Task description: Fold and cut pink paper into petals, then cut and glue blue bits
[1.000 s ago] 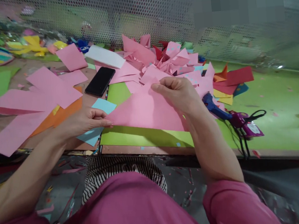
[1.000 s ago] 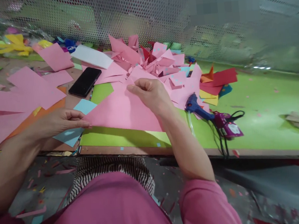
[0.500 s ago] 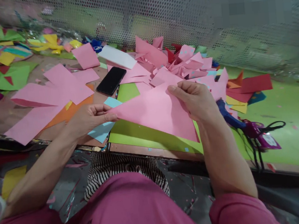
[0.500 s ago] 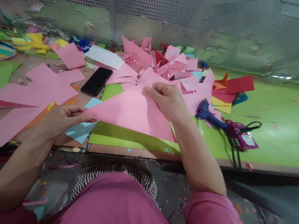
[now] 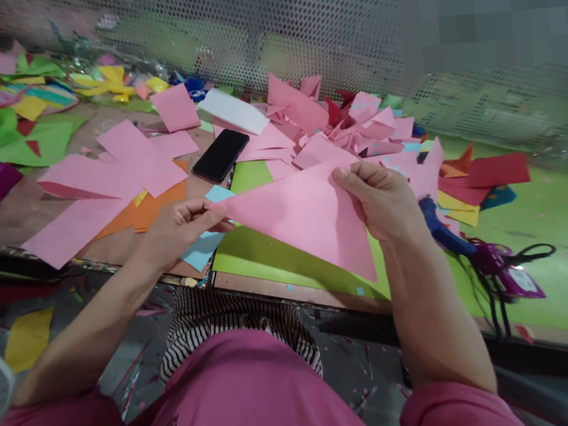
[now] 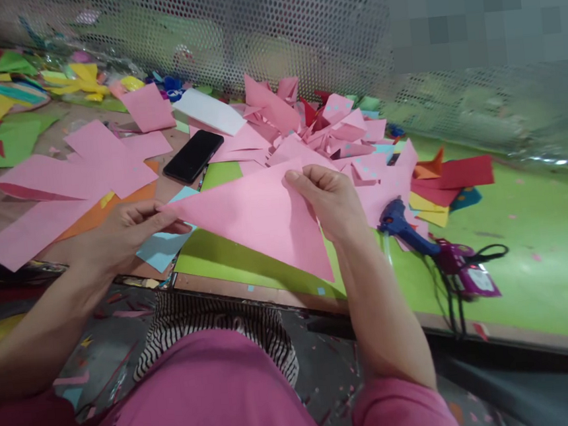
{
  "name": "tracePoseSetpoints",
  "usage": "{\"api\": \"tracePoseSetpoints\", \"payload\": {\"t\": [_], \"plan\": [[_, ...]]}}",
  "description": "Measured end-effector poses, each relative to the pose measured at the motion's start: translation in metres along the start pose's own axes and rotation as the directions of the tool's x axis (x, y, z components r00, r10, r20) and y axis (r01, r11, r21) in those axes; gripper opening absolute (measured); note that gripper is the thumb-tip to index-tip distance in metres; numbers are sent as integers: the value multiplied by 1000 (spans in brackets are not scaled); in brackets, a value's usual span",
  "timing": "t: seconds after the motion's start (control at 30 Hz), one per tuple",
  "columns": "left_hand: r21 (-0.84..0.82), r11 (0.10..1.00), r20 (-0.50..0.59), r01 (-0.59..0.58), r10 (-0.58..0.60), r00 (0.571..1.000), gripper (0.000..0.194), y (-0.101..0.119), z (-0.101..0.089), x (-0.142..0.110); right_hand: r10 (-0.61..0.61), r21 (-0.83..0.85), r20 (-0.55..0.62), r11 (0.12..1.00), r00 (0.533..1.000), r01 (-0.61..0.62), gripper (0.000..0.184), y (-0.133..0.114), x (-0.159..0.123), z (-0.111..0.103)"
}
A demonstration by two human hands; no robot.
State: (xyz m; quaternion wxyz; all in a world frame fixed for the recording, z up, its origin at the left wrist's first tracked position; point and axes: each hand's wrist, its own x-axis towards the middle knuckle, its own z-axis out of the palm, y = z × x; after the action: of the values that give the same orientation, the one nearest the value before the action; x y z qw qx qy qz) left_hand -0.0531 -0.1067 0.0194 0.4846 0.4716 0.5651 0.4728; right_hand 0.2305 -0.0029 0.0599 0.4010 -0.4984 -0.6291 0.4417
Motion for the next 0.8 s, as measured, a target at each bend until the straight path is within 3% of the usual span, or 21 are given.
{"api": "tracePoseSetpoints", "payload": {"t": [0.17, 0.47, 0.63, 0.8], "plan": [[-134, 991, -80, 8, -19, 997, 42, -1, 2, 4, 13, 51, -20, 999, 1000, -12, 52, 1, -2, 7], [-237, 971, -163, 13, -53, 985, 34, -1, -4, 10, -20, 22, 11, 1000, 1000, 20, 56, 1, -8, 14], [-146, 989, -165, 0, -24, 986, 28, 0, -1, 11, 5, 59, 42, 998, 999, -7, 54, 1, -8, 15], [-74, 997, -197, -15, 0, 980, 28, -5, 1, 12, 108, 156, 162, 979, 981, -134, 53, 4, -8, 15]]}}
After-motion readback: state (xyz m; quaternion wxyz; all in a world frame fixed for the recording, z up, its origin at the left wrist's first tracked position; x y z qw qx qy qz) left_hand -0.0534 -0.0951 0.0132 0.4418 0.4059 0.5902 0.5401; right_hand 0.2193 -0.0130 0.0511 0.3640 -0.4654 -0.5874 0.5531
